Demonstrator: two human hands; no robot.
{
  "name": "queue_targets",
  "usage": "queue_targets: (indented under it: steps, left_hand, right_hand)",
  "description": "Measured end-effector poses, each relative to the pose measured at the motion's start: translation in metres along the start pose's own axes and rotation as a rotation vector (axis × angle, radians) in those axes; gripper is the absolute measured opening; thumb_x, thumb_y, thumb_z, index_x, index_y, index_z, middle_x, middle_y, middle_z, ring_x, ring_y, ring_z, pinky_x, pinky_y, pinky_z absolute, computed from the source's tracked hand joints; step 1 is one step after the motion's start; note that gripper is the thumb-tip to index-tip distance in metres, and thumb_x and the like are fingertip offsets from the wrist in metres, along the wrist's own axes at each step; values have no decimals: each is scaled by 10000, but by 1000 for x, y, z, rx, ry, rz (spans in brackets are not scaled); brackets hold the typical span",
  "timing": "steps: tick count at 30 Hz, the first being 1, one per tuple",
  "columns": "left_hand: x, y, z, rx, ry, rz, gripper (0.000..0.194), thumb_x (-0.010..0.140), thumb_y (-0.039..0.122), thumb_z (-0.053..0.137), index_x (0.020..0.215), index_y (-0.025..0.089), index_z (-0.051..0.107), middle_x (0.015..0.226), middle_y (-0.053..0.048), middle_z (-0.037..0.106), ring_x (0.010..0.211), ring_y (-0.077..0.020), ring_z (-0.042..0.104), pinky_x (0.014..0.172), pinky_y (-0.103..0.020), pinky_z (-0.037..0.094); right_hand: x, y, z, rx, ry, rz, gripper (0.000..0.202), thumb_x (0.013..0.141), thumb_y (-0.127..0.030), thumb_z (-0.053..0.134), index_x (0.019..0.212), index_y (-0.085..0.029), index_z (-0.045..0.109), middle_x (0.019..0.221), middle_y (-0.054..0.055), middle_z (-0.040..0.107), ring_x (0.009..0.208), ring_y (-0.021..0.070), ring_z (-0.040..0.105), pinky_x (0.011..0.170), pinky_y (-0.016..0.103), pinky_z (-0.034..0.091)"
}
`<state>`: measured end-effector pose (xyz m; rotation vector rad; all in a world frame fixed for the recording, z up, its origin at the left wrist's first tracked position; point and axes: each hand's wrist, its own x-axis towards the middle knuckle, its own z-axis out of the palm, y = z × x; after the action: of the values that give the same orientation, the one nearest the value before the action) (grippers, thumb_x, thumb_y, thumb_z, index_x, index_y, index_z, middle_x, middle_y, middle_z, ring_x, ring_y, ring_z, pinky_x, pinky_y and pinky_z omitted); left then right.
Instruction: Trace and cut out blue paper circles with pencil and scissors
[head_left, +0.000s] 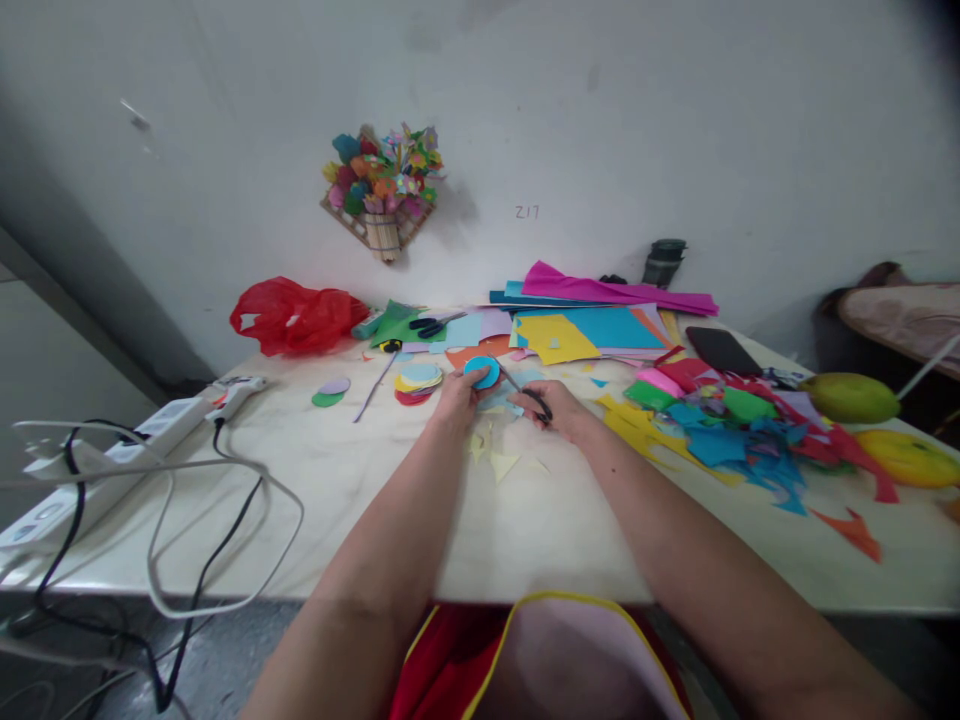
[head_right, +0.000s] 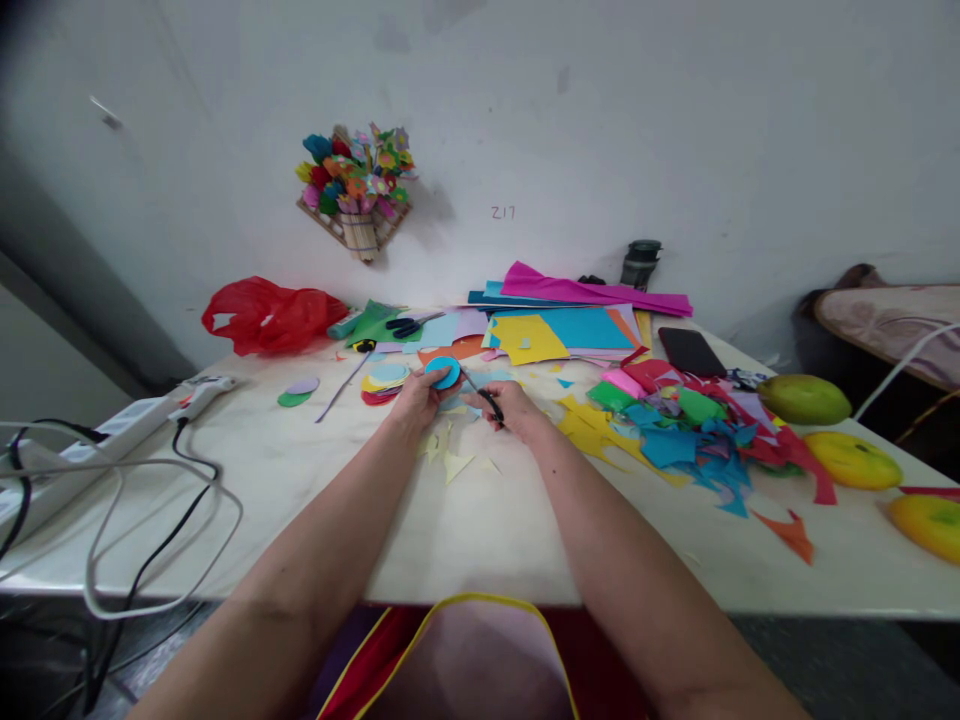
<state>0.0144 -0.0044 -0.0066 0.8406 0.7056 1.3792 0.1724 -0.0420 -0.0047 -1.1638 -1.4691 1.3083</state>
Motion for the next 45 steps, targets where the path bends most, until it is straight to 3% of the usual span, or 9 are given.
queue_targets:
  steps: [15,26,35,38,42,45]
  left_hand:
    - [2,-4,-2,31,-63,18,188,588,147,687,760,94,631,740,-74,667,723,-205,648,769,-377,512]
    - [3,-4,-3,22,-58,20,175,597,147,682,751,83,632,747,-86,667,749,-219,648,789,-398,505]
    - [-2,1,3,1,-23,9,142,591,136,675,715,90,624,716,-71,676,718,-197,654,724,-333,532]
    - [-1,1,2,-5,-9,7,131,604,128,663,723,90,626,734,-77,680,737,-206,657,730,-336,531]
    - [4,-2,-3,33,-7,25,149,635,149,661,767,87,633,785,-91,680,767,-216,657,747,-333,520]
    - [6,-4,-5,68,-13,39,192,663,199,663,819,91,635,821,-97,679,778,-214,658,751,-321,511]
  right_hand:
    - [0,0,1,99,0,49,198,617,-322,621,585,-174,493,398,-44,433,337,64,362,305,180,270]
    - [2,2,0,37,11,1,217,616,-328,638,586,-164,500,406,-44,436,327,51,346,296,176,247]
    - [2,2,2,66,50,33,210,589,-303,664,596,-164,507,407,-53,446,335,58,385,304,169,297]
    - [1,1,1,79,82,26,206,602,-311,656,599,-159,517,412,-47,464,324,59,405,301,169,302]
    - [3,2,-4,-1,160,-16,213,603,-339,665,640,-155,562,448,-20,514,323,82,452,261,176,213]
    - [10,6,-8,-10,228,-17,243,579,-353,684,694,-156,601,446,-25,505,339,90,451,301,194,299]
